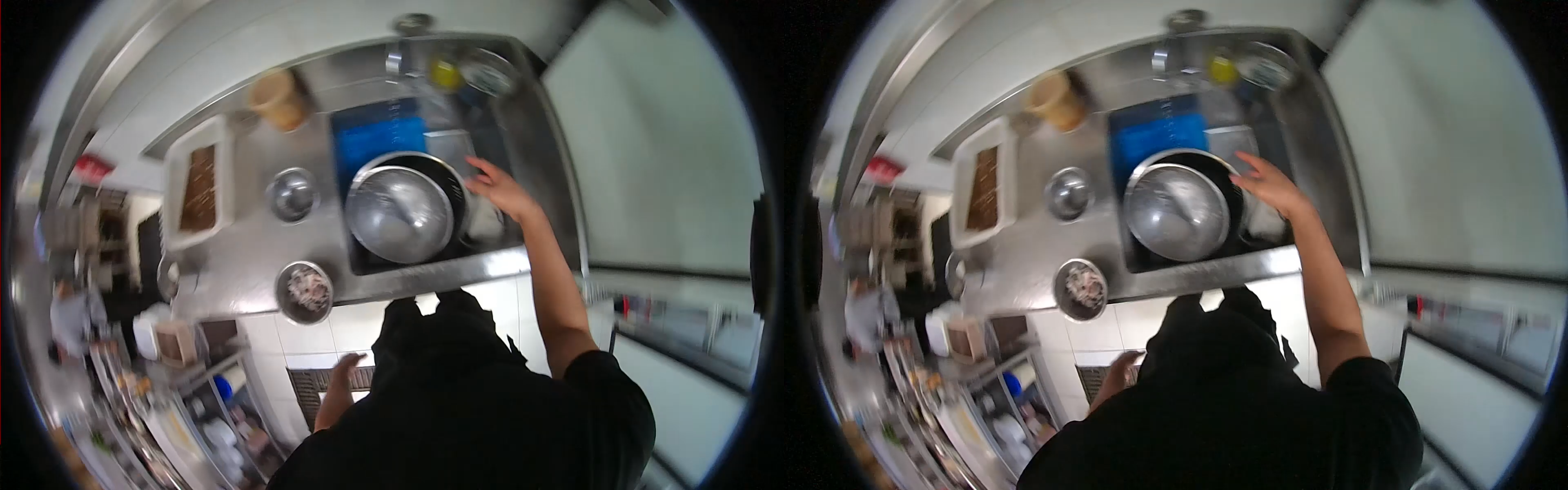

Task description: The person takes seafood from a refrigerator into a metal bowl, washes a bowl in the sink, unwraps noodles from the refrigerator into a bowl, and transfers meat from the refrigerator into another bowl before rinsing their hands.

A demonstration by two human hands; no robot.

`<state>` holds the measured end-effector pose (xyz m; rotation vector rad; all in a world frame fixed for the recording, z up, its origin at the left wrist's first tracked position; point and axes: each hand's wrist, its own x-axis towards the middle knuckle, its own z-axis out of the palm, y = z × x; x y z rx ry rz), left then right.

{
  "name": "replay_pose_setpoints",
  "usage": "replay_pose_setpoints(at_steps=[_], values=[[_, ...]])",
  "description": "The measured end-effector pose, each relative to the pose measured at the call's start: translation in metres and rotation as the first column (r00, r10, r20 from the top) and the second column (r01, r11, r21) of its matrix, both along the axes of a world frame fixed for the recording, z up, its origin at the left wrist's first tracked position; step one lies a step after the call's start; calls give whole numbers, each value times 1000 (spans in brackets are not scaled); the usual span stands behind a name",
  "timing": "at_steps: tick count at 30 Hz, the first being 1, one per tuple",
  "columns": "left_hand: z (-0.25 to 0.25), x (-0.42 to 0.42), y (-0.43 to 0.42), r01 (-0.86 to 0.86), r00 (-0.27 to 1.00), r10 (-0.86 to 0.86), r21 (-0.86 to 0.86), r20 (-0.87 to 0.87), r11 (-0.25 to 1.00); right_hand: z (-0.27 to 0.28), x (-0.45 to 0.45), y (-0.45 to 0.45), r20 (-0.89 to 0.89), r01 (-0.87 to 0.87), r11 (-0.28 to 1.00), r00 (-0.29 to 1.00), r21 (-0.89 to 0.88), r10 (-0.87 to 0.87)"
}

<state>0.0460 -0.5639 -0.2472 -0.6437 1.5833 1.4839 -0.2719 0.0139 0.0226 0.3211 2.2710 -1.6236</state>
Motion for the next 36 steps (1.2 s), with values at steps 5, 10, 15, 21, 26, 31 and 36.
replay_pose_setpoints(at_steps=[5, 10, 15, 21, 26, 31, 36], values=[[-16, -125, -22, 400, 851, -226, -308, 474, 863, 19, 62, 1, 3, 137, 887, 988, 441, -154], [-79, -112, -72, 832, 422, -901, -437, 96, 343, -31, 166, -9, -432, 479, 765, 854, 432, -290], [-25, -121, -25, 737, 634, -709, -518, 309, 433, -126, 306, 17, -457, 698, 557, 716, 450, -528], [-61, -64, -59, 713, 592, -747, -628, 302, 311, -121, 364, -12, -387, 565, 709, 820, 422, -422], [-24, 38, -83, 818, 551, -626, -508, 552, 271, -147, 392, -23, -342, 578, 761, 807, 295, -481], [-6, 135, -132, 845, 489, -614, -510, 619, 159, -249, 477, 4, -313, 637, 662, 771, 396, -555], [-37, 183, -193, 819, 520, -693, -520, 499, 241, -331, 599, 15, 54, 385, 632, 826, 672, -561]])
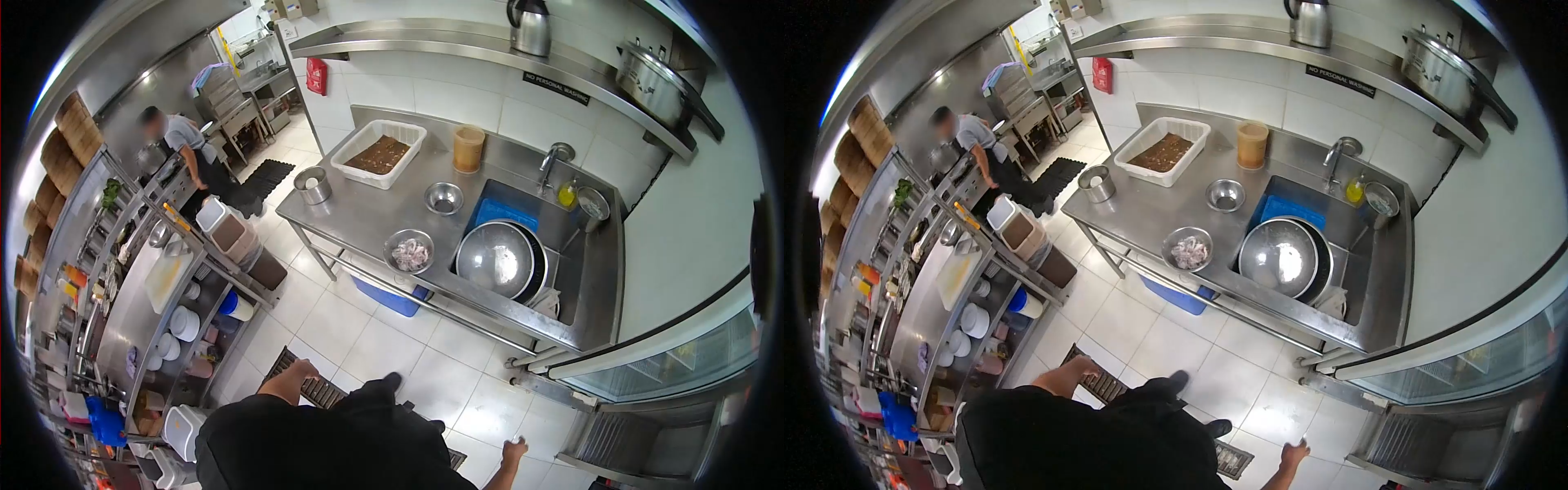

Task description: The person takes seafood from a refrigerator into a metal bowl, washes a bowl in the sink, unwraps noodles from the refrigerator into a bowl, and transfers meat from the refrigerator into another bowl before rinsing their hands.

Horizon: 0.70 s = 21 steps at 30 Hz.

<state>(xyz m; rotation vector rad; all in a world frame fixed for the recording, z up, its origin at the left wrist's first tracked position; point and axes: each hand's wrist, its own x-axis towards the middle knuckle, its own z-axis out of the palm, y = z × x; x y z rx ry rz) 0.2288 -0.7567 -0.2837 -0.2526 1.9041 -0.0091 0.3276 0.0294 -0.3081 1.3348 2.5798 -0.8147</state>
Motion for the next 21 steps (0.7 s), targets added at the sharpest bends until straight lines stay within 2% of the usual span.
replay_pose_setpoints(at_steps=[1, 3, 4, 5, 6, 7, 9, 11, 12, 13, 14, 15, 16, 17, 18, 19, 21], values=[[-3, 3, -8, -59, 997, 58, -14, -45, 998, -2, 19, -7, 96, -12, 1000, 995, -6, 12], [-1, 5, -14, -56, 994, 56, 3, -92, 998, -21, 60, -21, 15, -1, 998, 1000, -59, 2], [-7, 1, -23, 83, 995, -76, 102, -67, 991, -15, 69, -39, 70, 65, 988, 996, -137, -56], [-12, -3, -34, 216, 976, -206, 201, -69, 955, -10, 73, -57, 225, -80, 997, 971, -3, 78], [-15, -2, -42, 532, 843, -476, 249, -252, 809, -78, 93, -50, 328, 19, 996, 945, -90, 12], [-35, 3, -53, 790, 605, -669, 223, -432, 571, -82, 82, -63, 370, -164, 984, 912, -65, 176], [-40, 8, -69, 742, 638, -601, 177, -481, 646, -85, 67, -106, 463, -499, 865, 757, -45, 461], [-27, 7, -90, 778, 601, -650, 154, -465, 609, -82, 77, -150, 568, -761, 644, 500, -72, 654], [-22, 9, -104, 793, 585, -670, 149, -457, 591, -81, 56, -173, 595, -678, 730, 554, -83, 582], [-32, 3, -127, 697, 695, -534, 267, -482, 666, -11, 26, -222, 416, -442, 891, 794, -104, 443], [-58, -7, -145, 526, 825, -386, 313, -412, 791, -21, 18, -244, 135, -117, 978, 981, -175, 141], [-74, -19, -162, 323, 915, -199, 342, -352, 882, 8, 3, -276, 54, -128, 988, 990, -92, 133], [-69, -32, -173, 116, 950, -1, 351, -311, 929, 30, -16, -301, -34, -134, 991, 990, -4, 134], [-76, -52, -190, 150, 933, -24, 330, -359, 932, 46, -29, -317, -47, -207, 976, 976, 64, 211], [-49, -78, -198, 183, 913, -46, 305, -405, 935, 47, -38, -325, -52, -279, 951, 956, 129, 288], [-29, -98, -202, -368, 763, 525, 415, -377, 832, 44, -45, -333, -52, -347, 918, 930, 191, 363], [9, -144, -219, -451, 576, 705, 558, -414, 696, 13, -71, -309, -91, -143, 978, 987, -153, 130]])
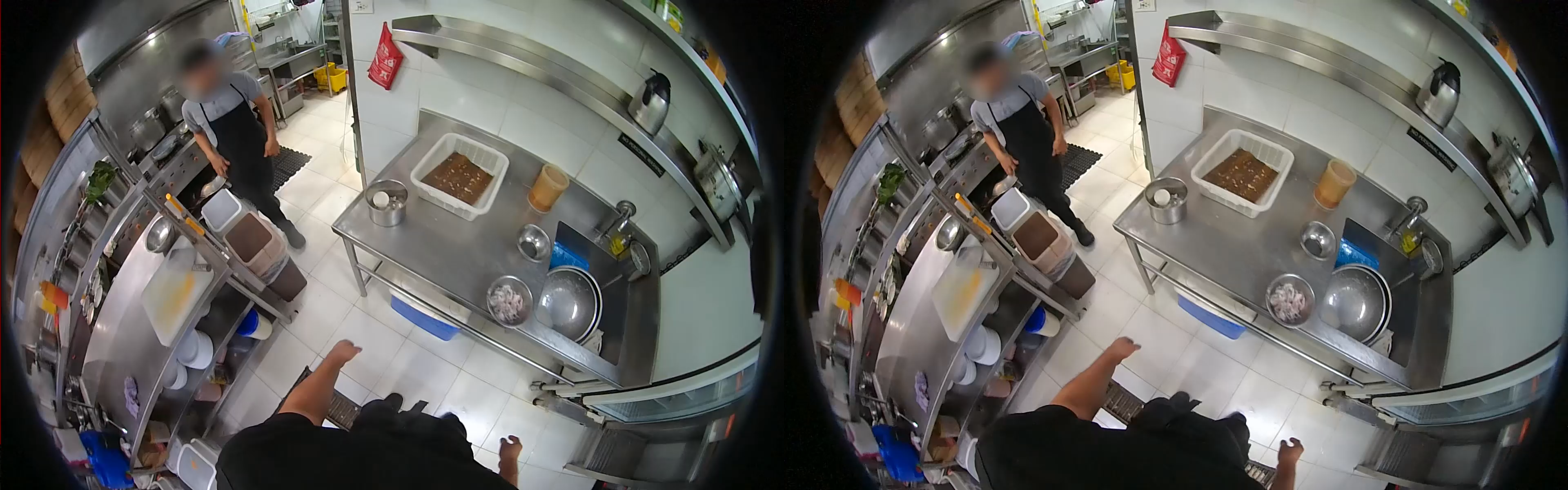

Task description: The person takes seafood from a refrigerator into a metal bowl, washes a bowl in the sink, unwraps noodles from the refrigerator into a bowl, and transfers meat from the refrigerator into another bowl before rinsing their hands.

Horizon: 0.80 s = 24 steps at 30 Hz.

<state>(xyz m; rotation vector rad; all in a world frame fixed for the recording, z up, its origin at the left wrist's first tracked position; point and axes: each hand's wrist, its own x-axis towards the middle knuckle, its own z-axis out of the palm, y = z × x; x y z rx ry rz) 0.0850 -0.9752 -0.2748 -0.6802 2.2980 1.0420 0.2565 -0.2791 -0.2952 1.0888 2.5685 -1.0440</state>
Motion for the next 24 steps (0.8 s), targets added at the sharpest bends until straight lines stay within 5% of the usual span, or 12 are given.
replay_pose_setpoints(at_steps=[1, 2, 3, 4, 5, 7, 9, 11, 13, 19, 22, 24], values=[[15, -16, -4, -58, 997, 60, 22, -53, 998, -12, -10, 1, 35, 109, 979, 994, -173, -105], [18, -36, -8, -115, 987, 120, 49, -111, 992, 121, -52, -70, 82, 383, 861, 922, -335, -379], [25, -61, -14, -170, 968, 182, 83, -172, 982, 89, -73, -49, -18, 393, 841, 903, -371, -430], [26, -78, -27, -175, 961, 193, 103, -196, 979, 45, -98, -14, -14, 233, 965, 972, -124, -236], [19, -83, -38, -180, 958, 202, 121, -203, 976, 44, -123, -15, -280, -21, 961, 955, 276, 101], [1, -63, -46, -167, 969, 180, 91, -170, 982, 67, -190, -30, -320, -119, 868, 898, 482, 301], [-14, -42, -52, -100, 985, 97, -17, -140, 995, 139, -243, -87, -245, -110, 909, 943, 402, 223], [-31, -14, -39, 135, 991, -136, 72, 11, 988, 116, -273, -92, -185, -221, 778, 900, 589, 396], [0, 0, -1, 59, 979, -84, 140, 185, 988, 124, -289, -120, -71, -235, 834, 948, 500, 309], [30, -22, 66, 250, 945, -285, 210, 159, 945, 155, -303, -132, 80, -191, 869, 982, 457, 173], [23, -67, 76, 577, 795, -606, 270, 33, 771, 162, -305, -128, 107, -196, 899, 980, 392, 167], [66, -115, 96, 462, 829, -532, 326, 172, 825, 157, -305, -127, 17, -131, 930, 991, 342, 134]])
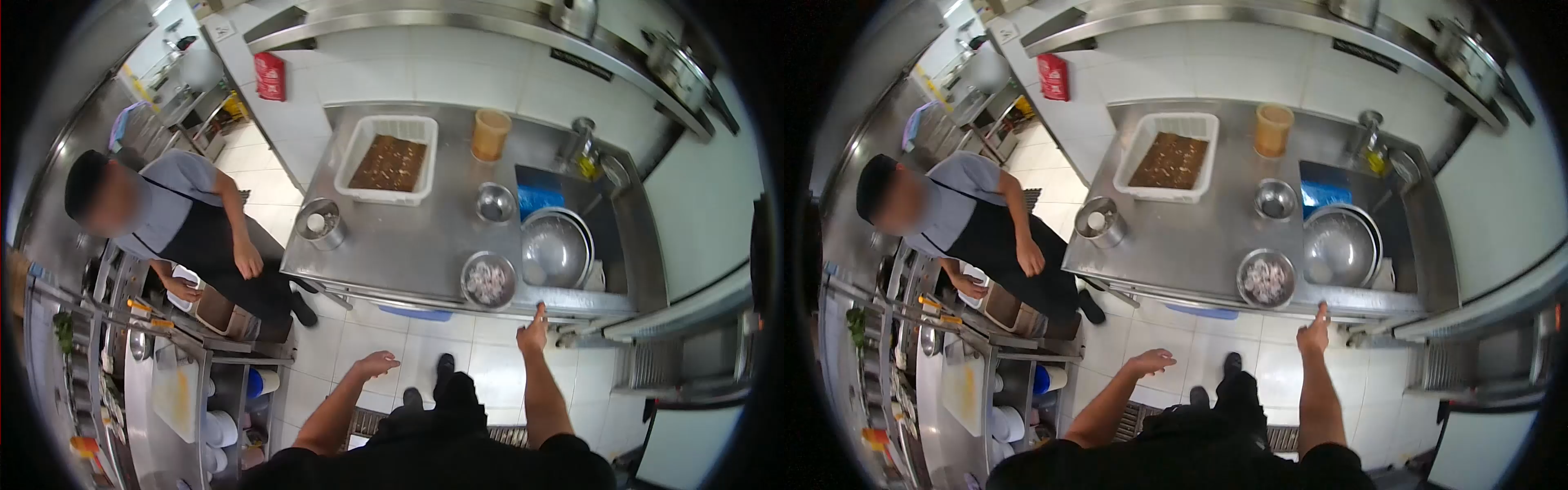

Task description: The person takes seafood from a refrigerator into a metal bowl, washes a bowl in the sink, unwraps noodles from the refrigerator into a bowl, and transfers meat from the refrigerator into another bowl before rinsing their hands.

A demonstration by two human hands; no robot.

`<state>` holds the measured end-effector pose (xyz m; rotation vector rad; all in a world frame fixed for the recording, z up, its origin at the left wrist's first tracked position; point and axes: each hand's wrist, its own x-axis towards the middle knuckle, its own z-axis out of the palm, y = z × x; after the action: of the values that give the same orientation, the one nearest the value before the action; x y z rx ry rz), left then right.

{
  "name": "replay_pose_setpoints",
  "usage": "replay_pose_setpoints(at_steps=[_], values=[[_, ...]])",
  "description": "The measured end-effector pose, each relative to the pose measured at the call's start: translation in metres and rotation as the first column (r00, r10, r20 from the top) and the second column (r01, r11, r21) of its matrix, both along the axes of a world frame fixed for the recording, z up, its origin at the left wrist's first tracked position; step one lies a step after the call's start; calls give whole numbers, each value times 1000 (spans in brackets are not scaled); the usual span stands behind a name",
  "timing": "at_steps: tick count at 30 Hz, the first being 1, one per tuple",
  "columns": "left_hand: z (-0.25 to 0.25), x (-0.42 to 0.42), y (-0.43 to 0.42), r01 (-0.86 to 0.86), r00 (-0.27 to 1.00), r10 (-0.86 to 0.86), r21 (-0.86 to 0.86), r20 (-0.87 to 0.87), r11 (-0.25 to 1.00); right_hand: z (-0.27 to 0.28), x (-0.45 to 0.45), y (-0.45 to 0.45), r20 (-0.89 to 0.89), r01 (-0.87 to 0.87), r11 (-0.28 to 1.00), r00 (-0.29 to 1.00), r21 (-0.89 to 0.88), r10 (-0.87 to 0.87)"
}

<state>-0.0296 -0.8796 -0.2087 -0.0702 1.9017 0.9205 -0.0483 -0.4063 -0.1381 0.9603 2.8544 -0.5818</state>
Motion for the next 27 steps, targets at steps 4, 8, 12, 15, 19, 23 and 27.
replay_pose_setpoints(at_steps=[4, 8, 12, 15, 19, 23, 27], values=[[59, -79, 17, -40, 997, 32, -110, -71, 993, -27, -6, 4, -216, 28, 991, 975, -132, -56], [34, -132, 10, -16, 1000, 21, -277, 14, 961, -12, -11, 4, -222, -41, 984, 975, -172, 2], [-8, -141, -16, -22, 978, 103, -400, 180, 916, -1, -10, 14, -193, -144, 980, 974, -137, 116], [-39, -127, -44, -192, 953, 269, -408, 138, 892, -7, -7, 32, -97, -213, 967, 975, -140, 201], [-54, -114, -86, -530, 796, 598, -376, 87, 760, -19, -11, 86, -14, -454, 890, 891, -51, 454], [-14, -112, -125, -721, 632, 771, -422, -74, 550, -4, -105, 174, 634, -564, 809, 567, -167, 526], [-54, -135, -218, -810, 580, 581, -482, -572, 334, 210, -205, 39, -79, -546, 816, 820, 192, 567]])
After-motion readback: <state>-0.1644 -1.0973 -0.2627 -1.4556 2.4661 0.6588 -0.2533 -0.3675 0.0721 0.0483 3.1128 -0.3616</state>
